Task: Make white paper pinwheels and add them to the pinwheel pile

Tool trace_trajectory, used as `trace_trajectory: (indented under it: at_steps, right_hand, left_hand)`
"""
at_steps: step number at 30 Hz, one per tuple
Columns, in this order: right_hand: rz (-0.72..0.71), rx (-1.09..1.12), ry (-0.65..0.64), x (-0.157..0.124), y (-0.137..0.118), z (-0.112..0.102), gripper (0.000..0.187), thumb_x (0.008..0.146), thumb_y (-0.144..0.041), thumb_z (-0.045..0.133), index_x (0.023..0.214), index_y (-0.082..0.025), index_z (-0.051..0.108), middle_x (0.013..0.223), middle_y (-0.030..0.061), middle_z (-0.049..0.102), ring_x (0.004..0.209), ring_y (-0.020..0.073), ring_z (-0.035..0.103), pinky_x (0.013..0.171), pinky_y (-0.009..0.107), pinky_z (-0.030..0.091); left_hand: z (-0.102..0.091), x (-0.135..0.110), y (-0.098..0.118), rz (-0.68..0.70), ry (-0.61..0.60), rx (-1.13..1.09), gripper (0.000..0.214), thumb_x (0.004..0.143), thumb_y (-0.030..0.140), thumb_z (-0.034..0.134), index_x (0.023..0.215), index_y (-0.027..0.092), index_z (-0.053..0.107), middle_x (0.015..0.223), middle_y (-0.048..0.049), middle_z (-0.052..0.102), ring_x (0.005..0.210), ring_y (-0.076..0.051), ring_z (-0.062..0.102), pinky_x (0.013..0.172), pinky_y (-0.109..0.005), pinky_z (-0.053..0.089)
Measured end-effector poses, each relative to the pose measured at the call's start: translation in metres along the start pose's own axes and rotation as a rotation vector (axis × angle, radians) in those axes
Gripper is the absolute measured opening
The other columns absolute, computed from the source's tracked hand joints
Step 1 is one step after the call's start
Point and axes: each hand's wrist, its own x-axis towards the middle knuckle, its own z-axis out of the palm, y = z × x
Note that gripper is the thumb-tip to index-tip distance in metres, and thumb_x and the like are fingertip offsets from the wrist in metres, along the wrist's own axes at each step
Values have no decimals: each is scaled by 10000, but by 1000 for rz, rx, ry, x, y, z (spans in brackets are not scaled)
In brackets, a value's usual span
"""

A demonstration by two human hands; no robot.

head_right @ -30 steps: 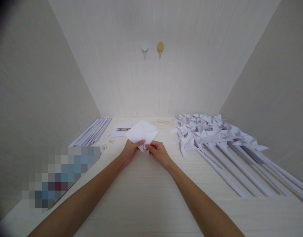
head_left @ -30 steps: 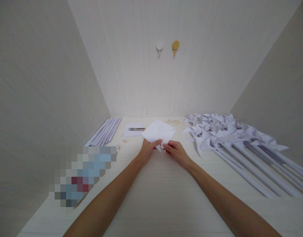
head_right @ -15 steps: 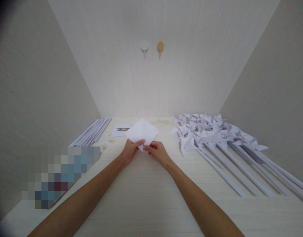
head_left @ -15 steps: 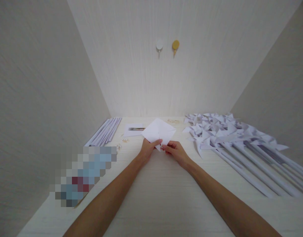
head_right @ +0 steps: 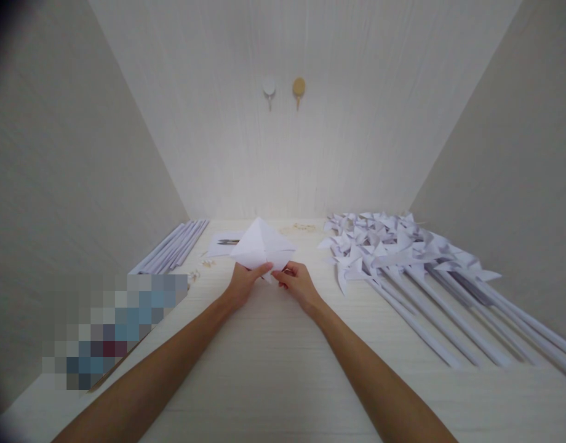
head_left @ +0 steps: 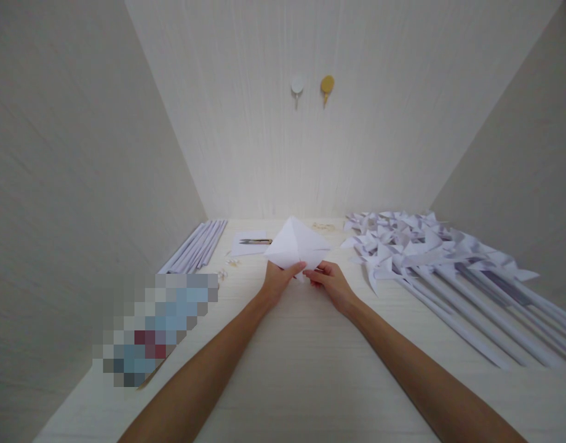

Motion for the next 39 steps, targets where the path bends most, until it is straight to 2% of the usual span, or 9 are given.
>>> trace_trajectory:
  at_steps: [5, 14, 19, 24, 28, 33, 39]
  right_hand:
    - [1, -15, 10, 0, 0, 0, 173, 525, -283, 625, 614, -151, 558, 433, -62, 456, 419, 67, 366, 437, 228, 266]
    - [3, 58, 31, 4, 2, -1, 127, 507, -243, 606, 575, -151, 552, 458, -51, 480, 439, 71, 379, 451, 231, 274]
    - [-16, 29, 31, 2, 2, 0, 136, 505, -226, 598, 611, -156, 551, 448, -69, 435, 436, 66, 343, 452, 227, 254]
    - [-104, -118, -27, 1, 4, -2, 152, 552, -275, 609, 634, -155, 567, 487, -58, 435, 450, 65, 334, 452, 223, 233]
    - [-168, -221, -34, 2, 6, -3, 135, 575, -291, 608, 591, -168, 555, 502, -47, 450, 469, 76, 358, 467, 226, 264]
    - [-228, -289, -21, 3, 6, -3, 132, 592, -283, 595, 552, -175, 533, 558, -25, 490, 514, 94, 410, 509, 240, 314]
    - [-194, -283, -40, 1, 4, -1, 160, 606, -282, 577, 518, -182, 487, 489, -47, 429, 469, 85, 372, 473, 232, 286]
  left_hand:
    - [1, -1, -1, 6, -20, -28, 315, 509, 220, 697, 802, 134, 618, 716, -35, 656, 696, -161, 593, 647, -273, 465]
    - [4, -3, 7, 20, 17, -25, 387, 483, 182, 703, 856, 138, 608, 735, -39, 663, 773, -176, 593, 725, -292, 453]
    - [3, -2, 3, -3, 14, -22, 357, 496, 208, 697, 834, 136, 610, 713, -41, 656, 708, -170, 592, 646, -280, 467]
    - [0, 2, -2, -25, 63, 8, 272, 498, 239, 700, 728, 121, 615, 672, -34, 637, 591, -139, 564, 543, -247, 452]
    - [0, 4, -4, -43, 93, -33, 280, 492, 240, 702, 728, 116, 615, 719, -42, 643, 604, -133, 561, 535, -235, 449]
    - [0, 5, -4, -62, 124, -61, 373, 483, 227, 705, 827, 112, 617, 718, -43, 642, 594, -131, 552, 513, -229, 444]
    - [1, 3, -5, -52, 159, -98, 315, 502, 228, 695, 786, 113, 620, 737, -44, 642, 618, -131, 558, 542, -238, 445]
